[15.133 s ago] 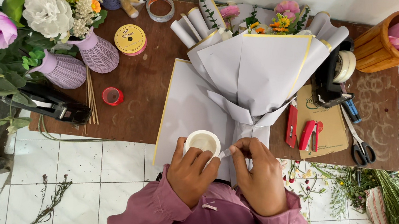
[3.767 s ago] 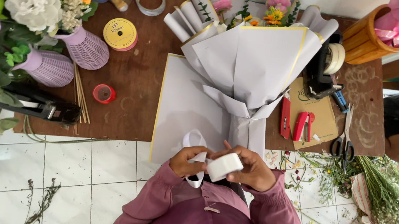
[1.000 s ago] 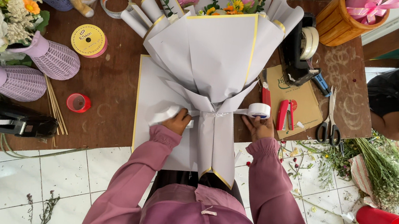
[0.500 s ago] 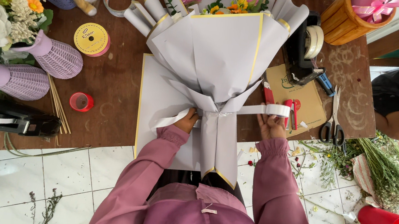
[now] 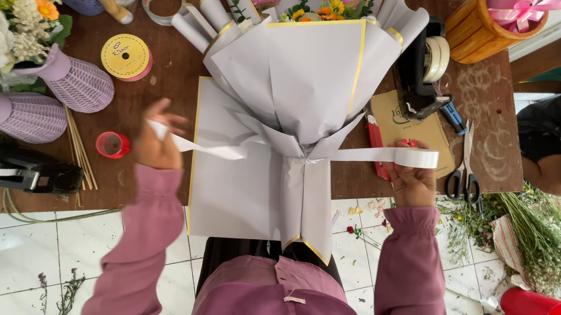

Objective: The person wraps a bouquet of flowers in white paper with gold trim, secures it with a white ribbon, and ties a decorative bow. They use scissors to cut the ribbon and adjust the bow loops.

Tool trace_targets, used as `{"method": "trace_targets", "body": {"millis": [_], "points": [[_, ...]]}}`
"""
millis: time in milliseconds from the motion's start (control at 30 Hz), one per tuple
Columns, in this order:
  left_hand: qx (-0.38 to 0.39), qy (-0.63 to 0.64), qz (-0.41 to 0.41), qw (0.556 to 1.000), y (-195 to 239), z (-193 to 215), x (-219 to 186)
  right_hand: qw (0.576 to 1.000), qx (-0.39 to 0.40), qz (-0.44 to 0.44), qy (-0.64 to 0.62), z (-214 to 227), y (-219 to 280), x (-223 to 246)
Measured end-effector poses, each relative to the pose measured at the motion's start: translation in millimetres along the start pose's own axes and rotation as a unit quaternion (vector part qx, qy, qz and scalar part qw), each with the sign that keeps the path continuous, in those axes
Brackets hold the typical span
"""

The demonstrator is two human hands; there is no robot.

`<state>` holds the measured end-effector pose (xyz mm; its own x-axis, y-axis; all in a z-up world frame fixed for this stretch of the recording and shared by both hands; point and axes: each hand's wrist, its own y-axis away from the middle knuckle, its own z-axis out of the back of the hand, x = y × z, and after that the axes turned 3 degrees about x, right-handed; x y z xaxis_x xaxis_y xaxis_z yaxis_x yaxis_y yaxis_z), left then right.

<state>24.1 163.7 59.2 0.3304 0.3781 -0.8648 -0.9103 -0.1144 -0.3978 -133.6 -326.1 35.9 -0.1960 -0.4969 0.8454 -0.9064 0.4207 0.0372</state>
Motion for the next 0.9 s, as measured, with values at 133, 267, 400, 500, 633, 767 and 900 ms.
{"method": "trace_targets", "body": {"millis": [133,267,400,500,633,767,900], "points": [[-0.074,-0.104,-0.005,0.992,-36.7,60.8,-52.3,0.999,0.018,0.006,0.04,-16.9,1.3,37.6],[-0.019,-0.038,0.072,0.997,-46.6,84.8,-72.1,0.988,0.028,0.035,0.146,-59.8,12.5,64.8],[0.027,0.143,0.187,0.971,-39.8,80.6,-84.9,0.972,0.042,0.061,0.223,-68.2,16.5,70.1],[0.068,0.176,0.187,0.964,-38.4,72.0,-85.2,0.973,0.034,0.068,0.217,-87.8,20.8,81.6],[0.122,0.164,0.135,0.97,-47.7,53.7,-128.2,0.972,0.055,0.075,0.217,-93.9,17.0,93.9],[0.206,0.193,0.085,0.955,-64.2,23.2,-176.3,0.949,0.132,0.086,0.273,-100.6,4.2,95.1],[0.336,0.317,0.06,0.885,-76.8,-34.8,-189.0,0.945,0.183,0.078,0.259,-104.2,-11.0,76.2]]}}
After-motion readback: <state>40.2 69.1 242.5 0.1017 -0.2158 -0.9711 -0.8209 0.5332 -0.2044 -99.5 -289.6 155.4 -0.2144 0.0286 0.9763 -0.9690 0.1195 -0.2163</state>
